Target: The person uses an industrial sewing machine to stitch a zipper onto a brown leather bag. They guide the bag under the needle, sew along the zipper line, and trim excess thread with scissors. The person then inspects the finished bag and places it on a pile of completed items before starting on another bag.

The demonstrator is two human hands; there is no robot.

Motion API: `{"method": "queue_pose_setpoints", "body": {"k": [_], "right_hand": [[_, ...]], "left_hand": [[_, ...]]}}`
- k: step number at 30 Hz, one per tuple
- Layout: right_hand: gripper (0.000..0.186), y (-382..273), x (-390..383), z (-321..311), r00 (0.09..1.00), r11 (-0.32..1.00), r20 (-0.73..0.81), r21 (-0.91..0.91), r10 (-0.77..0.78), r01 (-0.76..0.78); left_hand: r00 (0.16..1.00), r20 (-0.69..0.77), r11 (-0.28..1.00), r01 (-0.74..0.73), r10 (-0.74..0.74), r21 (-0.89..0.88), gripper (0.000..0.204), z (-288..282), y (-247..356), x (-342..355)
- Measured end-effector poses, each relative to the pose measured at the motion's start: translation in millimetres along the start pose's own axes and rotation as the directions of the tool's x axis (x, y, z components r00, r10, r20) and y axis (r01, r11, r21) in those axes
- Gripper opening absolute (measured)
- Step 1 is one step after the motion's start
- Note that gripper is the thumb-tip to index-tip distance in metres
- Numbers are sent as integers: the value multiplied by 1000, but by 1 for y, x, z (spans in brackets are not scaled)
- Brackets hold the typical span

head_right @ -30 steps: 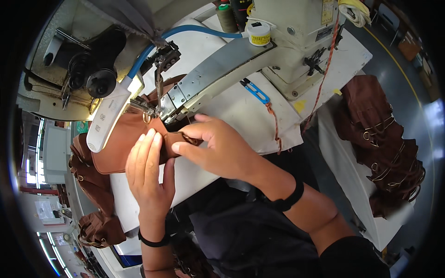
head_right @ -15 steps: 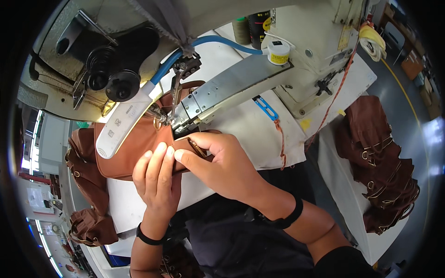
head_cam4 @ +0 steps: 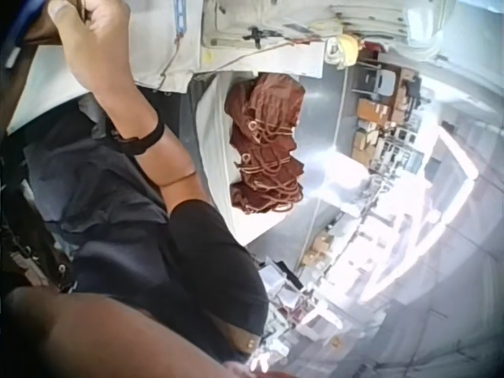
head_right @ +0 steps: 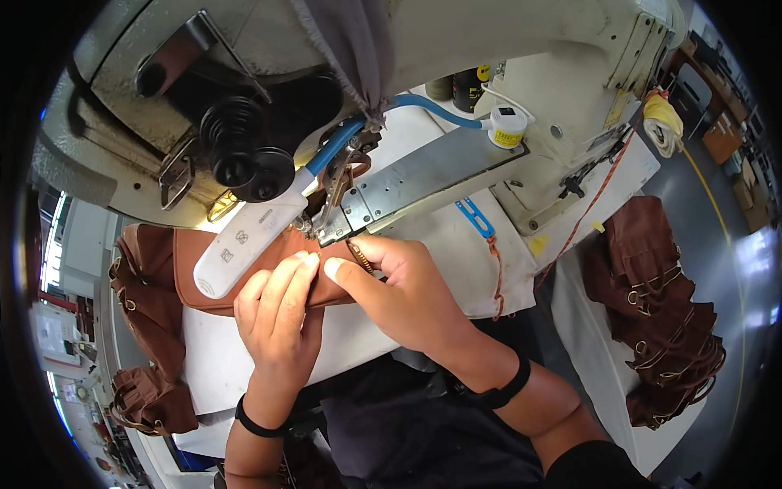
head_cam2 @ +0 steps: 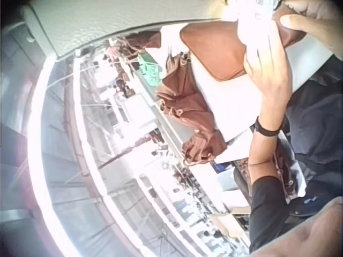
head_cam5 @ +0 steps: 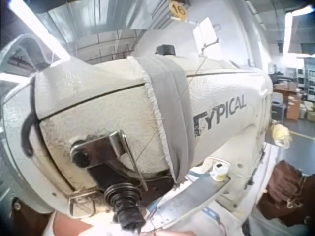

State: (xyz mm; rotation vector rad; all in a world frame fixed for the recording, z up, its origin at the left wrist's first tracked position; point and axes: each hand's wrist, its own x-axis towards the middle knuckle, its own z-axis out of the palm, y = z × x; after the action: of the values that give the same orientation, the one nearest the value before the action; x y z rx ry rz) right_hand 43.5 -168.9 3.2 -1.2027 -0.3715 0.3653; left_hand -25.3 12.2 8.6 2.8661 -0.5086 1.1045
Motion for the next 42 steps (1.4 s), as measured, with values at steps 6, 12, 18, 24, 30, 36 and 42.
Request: {"method": "queue_pose_setpoints", "body": {"k": [6,12,18,24,30,36,42], "right_hand": [[25,-7,6,5,993,997,-102,44,61,-56],[38,-7,13,9,974,976,-212,-212,-86,40],[36,-5,15,12,959,953,-240,-293,-149,75],[23,-14,9,8,897,767,-293,-638,-331,74],[14,-50,20,-9,997,973,-50,-221,62,-71],[12,-48,31,-22,995,984,49,156,83,-90],[11,-25,33,-14,789,536,41,-713,-613,452]], "left_hand": [[999,41,999,10,-8,-42,56,-1,-8,6],[999,39,997,25,-23,-66,57,-2,-11,8],[1000,27,997,16,-14,-73,56,-1,-14,10],[1000,22,996,19,-17,-83,54,-3,-16,11],[998,-32,996,-53,51,-69,55,-1,-24,11],[995,-61,995,-83,79,-55,45,2,-23,10],[998,-59,994,-43,37,-105,55,0,-16,15]]}}
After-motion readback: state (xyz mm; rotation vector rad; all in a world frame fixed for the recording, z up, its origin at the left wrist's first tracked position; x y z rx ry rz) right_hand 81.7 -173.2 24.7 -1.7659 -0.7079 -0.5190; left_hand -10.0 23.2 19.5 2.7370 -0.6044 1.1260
